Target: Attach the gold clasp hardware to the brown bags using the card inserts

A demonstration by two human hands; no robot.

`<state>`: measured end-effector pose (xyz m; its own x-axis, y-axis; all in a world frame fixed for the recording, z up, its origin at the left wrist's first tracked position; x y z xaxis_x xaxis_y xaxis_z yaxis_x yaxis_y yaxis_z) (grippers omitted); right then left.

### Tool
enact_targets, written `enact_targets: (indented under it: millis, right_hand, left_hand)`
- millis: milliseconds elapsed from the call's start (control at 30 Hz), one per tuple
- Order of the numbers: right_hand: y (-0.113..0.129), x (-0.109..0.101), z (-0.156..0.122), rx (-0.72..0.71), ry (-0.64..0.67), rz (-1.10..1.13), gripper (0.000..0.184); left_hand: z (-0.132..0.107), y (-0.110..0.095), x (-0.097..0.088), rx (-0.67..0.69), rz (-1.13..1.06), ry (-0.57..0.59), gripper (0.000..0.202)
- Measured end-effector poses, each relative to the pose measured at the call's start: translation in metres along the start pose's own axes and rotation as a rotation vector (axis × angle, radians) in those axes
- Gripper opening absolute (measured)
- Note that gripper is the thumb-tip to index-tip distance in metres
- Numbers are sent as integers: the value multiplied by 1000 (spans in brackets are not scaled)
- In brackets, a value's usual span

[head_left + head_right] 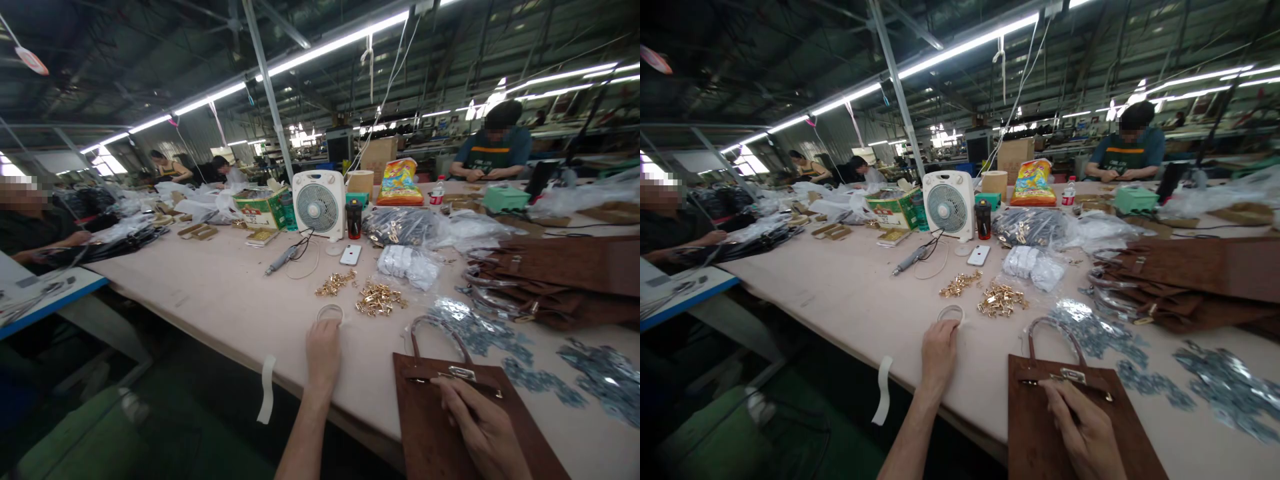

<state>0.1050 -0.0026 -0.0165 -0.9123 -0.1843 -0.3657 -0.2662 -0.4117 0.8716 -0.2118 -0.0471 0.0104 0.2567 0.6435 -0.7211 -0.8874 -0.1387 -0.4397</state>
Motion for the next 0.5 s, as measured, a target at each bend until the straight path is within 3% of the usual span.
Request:
enact_targets:
  millis: [200, 333, 500]
  right_hand:
    - [-12, -6, 1, 134, -46, 97, 42]
    - [-7, 0, 3, 143, -9, 143, 45]
    - [-6, 2, 14, 69, -10, 90, 54]
  left_hand:
    - [-16, -6, -1, 51, -92, 18, 16]
    - [-24, 6, 23, 31, -128, 162, 26]
    - [-8, 27, 52, -40, -178, 311, 36]
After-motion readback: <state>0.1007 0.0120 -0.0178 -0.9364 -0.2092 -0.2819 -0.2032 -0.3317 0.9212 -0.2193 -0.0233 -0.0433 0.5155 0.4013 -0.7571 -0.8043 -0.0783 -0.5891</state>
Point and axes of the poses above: each hand's wrist, its own z-axis towards the middle knuckle, its own x-axis out of the palm, y = z × x, the point moved 7 cm from there along z, towards the middle knuckle
